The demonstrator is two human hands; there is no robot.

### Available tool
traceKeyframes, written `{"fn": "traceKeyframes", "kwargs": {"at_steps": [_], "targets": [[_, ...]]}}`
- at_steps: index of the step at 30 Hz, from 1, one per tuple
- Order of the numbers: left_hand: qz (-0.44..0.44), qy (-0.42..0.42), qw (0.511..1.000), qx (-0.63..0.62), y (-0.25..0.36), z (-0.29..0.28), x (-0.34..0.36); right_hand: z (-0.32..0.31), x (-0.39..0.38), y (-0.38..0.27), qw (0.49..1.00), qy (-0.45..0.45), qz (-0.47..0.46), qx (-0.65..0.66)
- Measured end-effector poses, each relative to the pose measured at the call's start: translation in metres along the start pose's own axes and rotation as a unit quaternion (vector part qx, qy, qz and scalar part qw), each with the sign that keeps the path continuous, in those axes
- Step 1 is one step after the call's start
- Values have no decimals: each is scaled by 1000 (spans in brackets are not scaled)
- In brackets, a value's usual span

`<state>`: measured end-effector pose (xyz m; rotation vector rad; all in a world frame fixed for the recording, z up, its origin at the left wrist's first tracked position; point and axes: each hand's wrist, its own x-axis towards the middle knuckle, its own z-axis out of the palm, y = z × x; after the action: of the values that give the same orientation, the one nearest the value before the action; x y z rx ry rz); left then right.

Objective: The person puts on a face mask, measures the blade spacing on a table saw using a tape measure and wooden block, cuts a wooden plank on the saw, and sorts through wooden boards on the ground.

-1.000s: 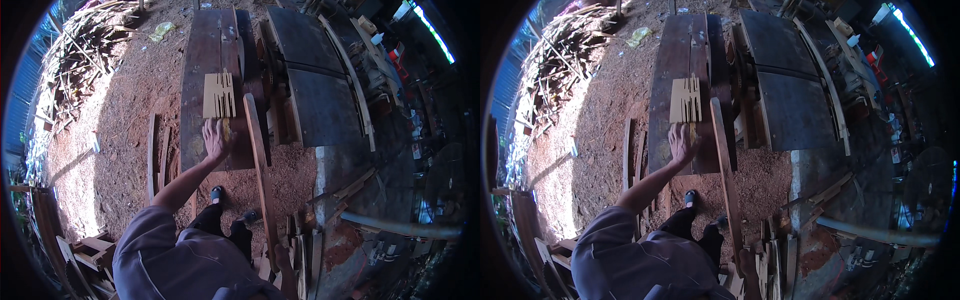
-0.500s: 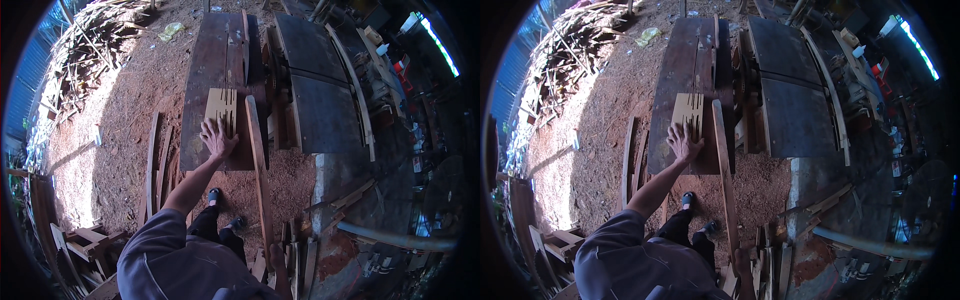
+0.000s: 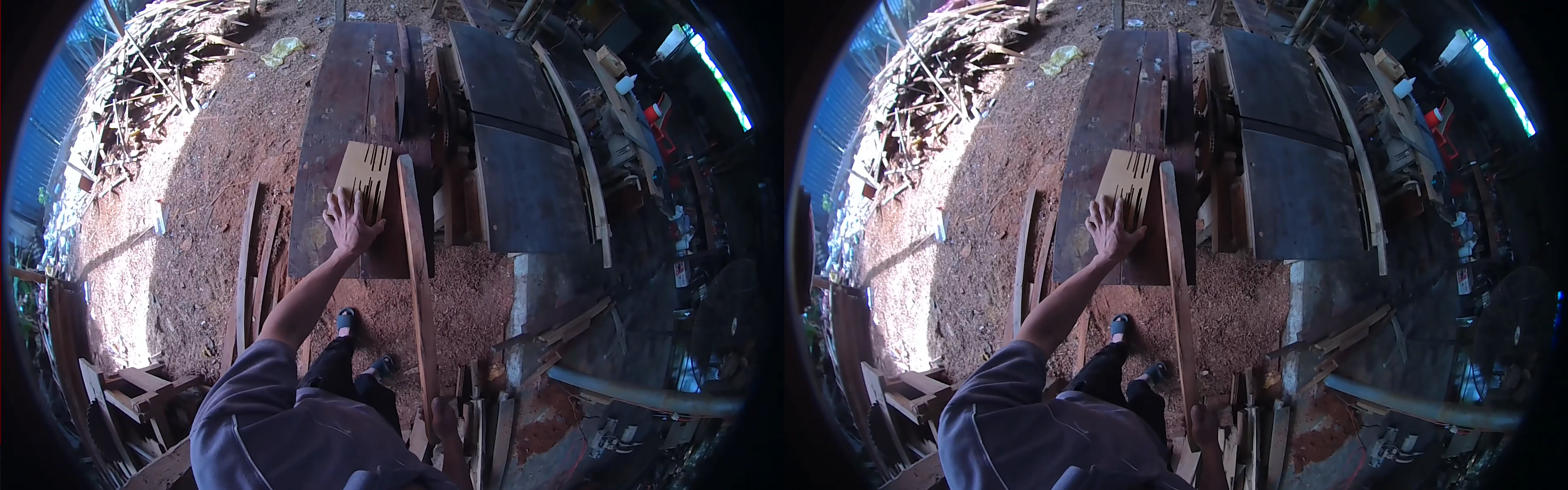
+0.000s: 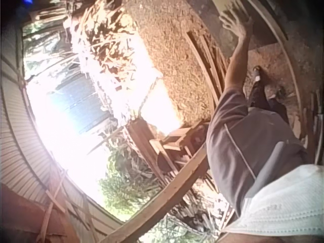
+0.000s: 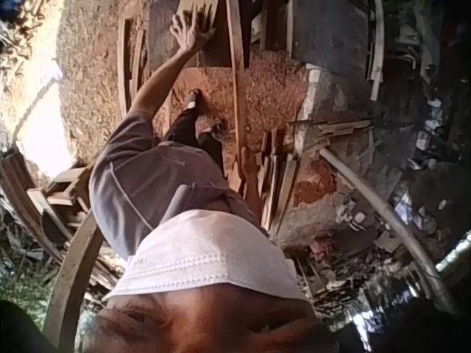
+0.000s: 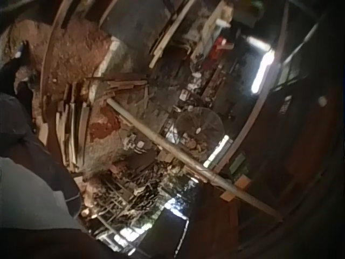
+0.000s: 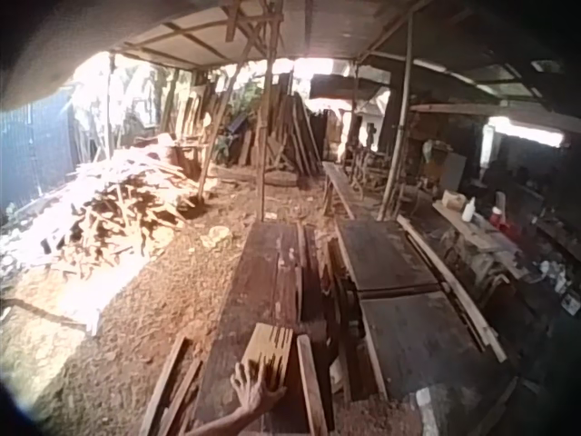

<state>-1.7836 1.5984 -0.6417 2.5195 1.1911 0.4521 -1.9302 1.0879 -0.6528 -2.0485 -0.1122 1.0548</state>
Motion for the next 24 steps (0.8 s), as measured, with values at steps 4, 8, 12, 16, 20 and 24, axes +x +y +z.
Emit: {"fn": "traceKeyframes", "kwargs": {"at_steps": [4,8,12,16,20,24], "targets": [[-9,13,1000,-5,1,2,1,4,-5,-23,1000,4,19,-7],[-10,33,999,-13,6,10,6,5,-6,-29,997,13,-3,-75],[-35,33,999,-14,25,16,-2,9,-2,-8,994,36,-8,-100],[-53,19,998,-10,20,13,-10,9,-9,-42,995,31,-5,-92],[-63,19,998,-25,25,14,-3,10,-10,-46,999,27,9,-20],[-64,5,998,-5,22,17,9,11,-7,-37,999,22,22,-9]]}}
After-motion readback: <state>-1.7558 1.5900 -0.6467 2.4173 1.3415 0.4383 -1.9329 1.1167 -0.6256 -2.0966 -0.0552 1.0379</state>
